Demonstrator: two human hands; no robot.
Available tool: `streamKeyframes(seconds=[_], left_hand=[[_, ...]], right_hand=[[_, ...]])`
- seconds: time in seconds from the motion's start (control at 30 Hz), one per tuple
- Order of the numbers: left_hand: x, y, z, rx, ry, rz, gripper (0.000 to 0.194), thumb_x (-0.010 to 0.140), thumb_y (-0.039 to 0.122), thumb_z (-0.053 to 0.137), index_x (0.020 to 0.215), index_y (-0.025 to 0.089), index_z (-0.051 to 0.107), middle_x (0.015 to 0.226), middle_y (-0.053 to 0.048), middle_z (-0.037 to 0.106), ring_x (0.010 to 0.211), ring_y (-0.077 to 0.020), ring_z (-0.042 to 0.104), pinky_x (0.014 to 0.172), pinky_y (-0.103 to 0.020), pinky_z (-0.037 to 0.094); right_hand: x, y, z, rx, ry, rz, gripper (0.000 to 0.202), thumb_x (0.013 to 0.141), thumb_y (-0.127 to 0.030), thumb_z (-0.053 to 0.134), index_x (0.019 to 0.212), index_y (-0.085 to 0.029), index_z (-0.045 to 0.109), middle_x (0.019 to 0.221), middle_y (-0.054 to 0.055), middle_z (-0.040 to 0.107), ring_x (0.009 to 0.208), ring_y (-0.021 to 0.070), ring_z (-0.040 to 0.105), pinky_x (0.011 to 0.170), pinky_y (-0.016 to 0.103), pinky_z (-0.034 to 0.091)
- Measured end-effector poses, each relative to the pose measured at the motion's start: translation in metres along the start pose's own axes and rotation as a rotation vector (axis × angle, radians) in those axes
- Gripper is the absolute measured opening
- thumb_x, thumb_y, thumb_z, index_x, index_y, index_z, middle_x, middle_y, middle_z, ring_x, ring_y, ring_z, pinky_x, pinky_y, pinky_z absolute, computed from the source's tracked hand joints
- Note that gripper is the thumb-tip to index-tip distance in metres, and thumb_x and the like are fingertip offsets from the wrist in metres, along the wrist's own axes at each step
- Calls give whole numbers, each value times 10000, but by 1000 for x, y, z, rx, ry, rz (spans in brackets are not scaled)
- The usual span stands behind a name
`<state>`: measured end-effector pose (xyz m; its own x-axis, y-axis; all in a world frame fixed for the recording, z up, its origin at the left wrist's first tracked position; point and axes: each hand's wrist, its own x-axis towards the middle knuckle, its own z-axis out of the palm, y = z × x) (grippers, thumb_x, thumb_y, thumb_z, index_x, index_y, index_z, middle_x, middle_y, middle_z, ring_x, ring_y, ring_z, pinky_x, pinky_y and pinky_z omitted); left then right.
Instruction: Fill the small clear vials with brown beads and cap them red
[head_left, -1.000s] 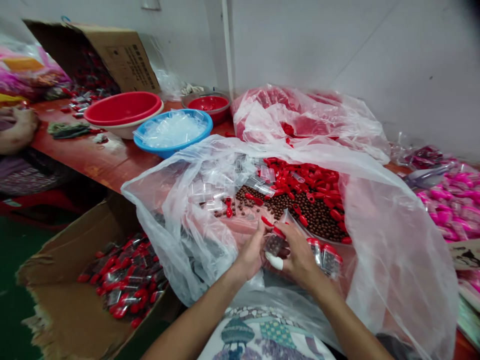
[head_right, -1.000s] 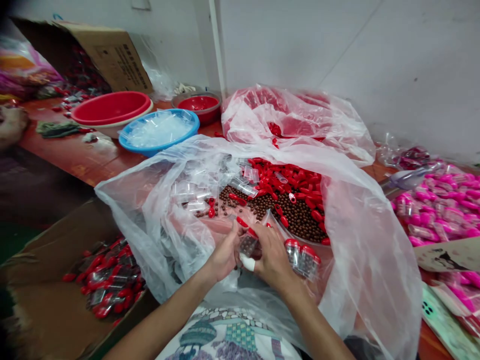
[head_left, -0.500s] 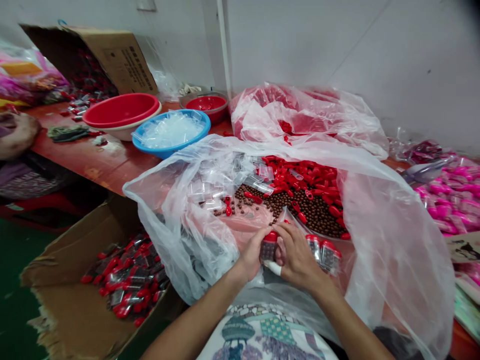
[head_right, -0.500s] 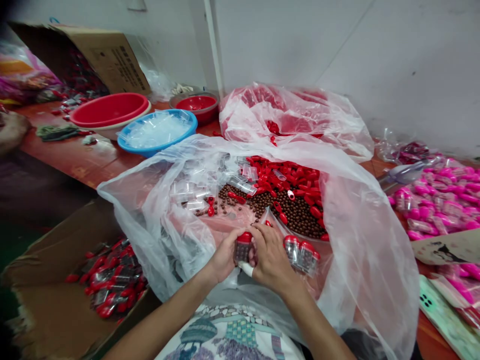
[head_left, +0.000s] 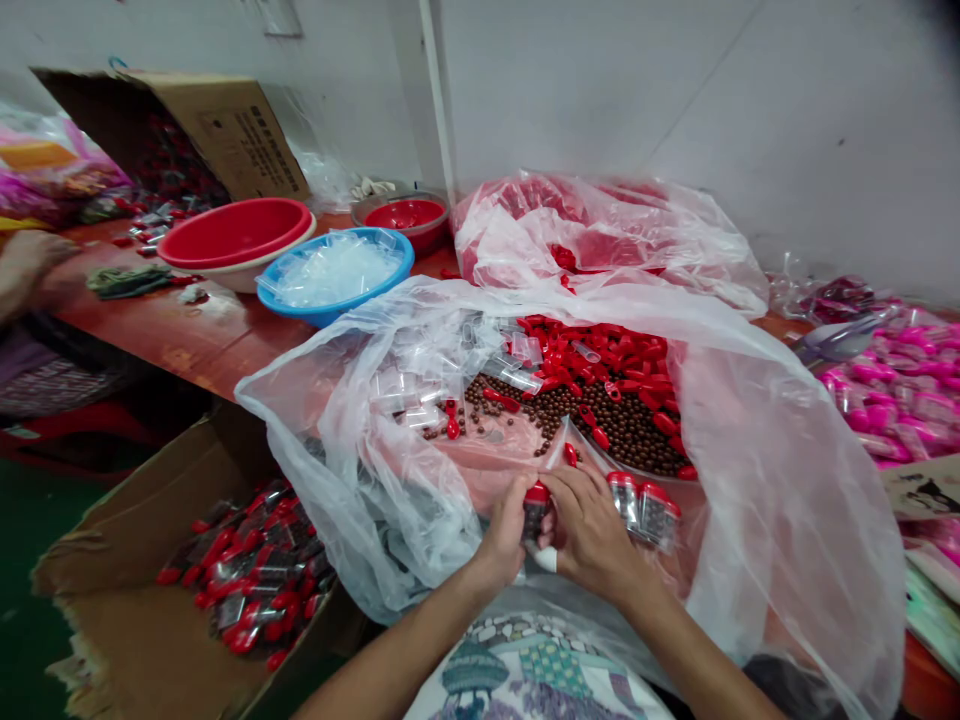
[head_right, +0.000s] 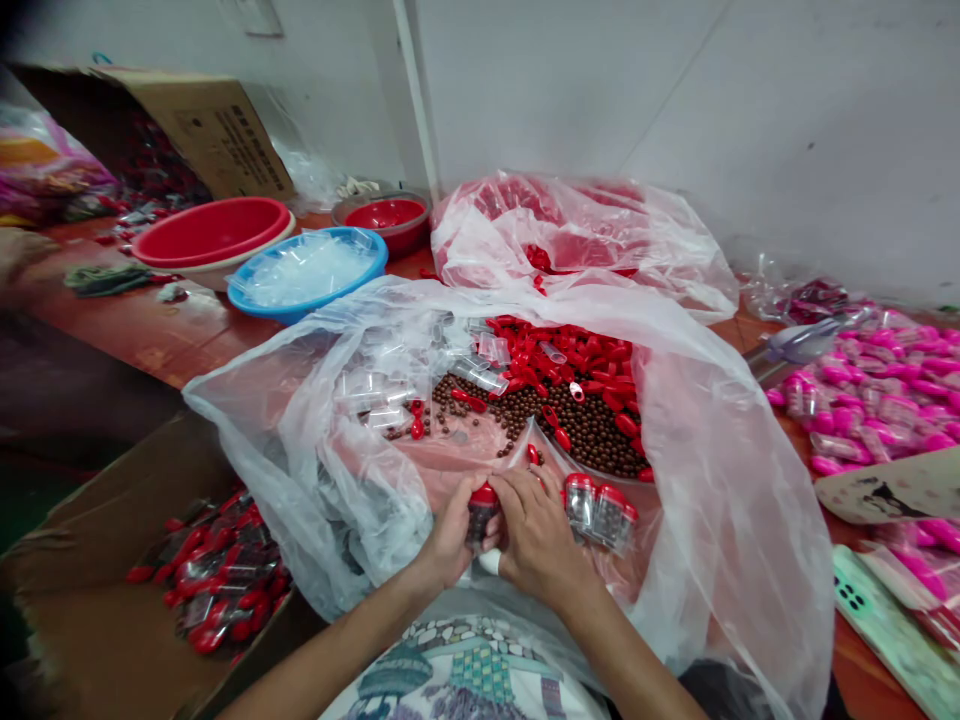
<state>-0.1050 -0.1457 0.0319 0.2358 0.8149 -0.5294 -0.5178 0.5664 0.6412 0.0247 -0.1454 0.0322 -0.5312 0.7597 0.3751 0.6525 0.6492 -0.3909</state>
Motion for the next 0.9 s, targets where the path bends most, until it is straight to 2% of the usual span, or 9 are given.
streamKeyframes(seconds=[0.13, 0.23, 0.33, 0.43, 0.57, 0.63, 0.73, 0.9], left_hand=[[4, 1, -3, -7, -51, -62, 629, 751, 729, 351, 582, 145, 514, 432, 9, 481, 351, -83, 413, 387, -214, 287], [5, 2, -3, -28, -69, -114, 670, 703, 781, 364, 612, 138, 531, 455, 12, 493, 358, -78, 420, 398, -209, 296], [4, 1, -1, 12, -23, -142, 632, 679, 761, 438, 576, 142, 508, 455, 14, 489, 364, -79, 429, 400, -206, 302], [2, -4, 2, 69, 38, -102, 579, 681, 717, 481, 534, 157, 466, 430, 24, 460, 356, -79, 411, 383, -201, 279], [1, -7, 5, 131, 68, -51, 601, 700, 733, 414, 515, 163, 462, 417, 23, 441, 355, -80, 395, 373, -201, 265], [1, -7, 6, 142, 71, -72, 632, 714, 748, 360, 509, 160, 471, 422, 11, 454, 358, -84, 402, 377, -207, 282], [3, -7, 6, 162, 49, -118, 636, 725, 743, 342, 503, 161, 472, 423, 2, 461, 356, -90, 410, 381, -216, 291], [1, -19, 4, 199, 43, -57, 511, 732, 661, 431, 564, 180, 468, 418, 24, 443, 360, -92, 393, 380, -213, 268]], right_hand=[[-5, 0, 4, 48, 13, 86, 677, 680, -245, 574, 1313, -166, 348, 1214, 126, 513, 1162, 286, 451, 1034, 527, 289], [-8, 0, 4, 51, 4, 105, 718, 684, -238, 569, 1347, -149, 308, 1241, 146, 486, 1197, 303, 414, 1029, 541, 295], [-9, -1, 3, 34, -25, 108, 749, 674, -223, 565, 1365, -138, 288, 1271, 163, 459, 1216, 315, 386, 1026, 542, 297], [-12, -6, 1, 14, -63, 107, 764, 647, -157, 526, 1372, -135, 286, 1283, 162, 454, 1218, 309, 383, 1034, 541, 285], [-16, -11, -1, 10, -79, 126, 813, 603, -106, 476, 1386, -124, 255, 1314, 161, 435, 1237, 301, 366, 1031, 528, 296], [-17, -11, -1, 12, -73, 143, 812, 603, -110, 473, 1384, -131, 254, 1315, 158, 435, 1232, 300, 374, 1017, 520, 317], [-17, -7, 0, -4, -42, 141, 763, 602, -116, 485, 1345, -133, 312, 1280, 160, 465, 1202, 303, 408, 996, 509, 340], [-16, -4, -2, -22, -3, 87, 644, 621, -208, 545, 1245, -118, 412, 1177, 175, 543, 1092, 315, 495, 965, 502, 357]])
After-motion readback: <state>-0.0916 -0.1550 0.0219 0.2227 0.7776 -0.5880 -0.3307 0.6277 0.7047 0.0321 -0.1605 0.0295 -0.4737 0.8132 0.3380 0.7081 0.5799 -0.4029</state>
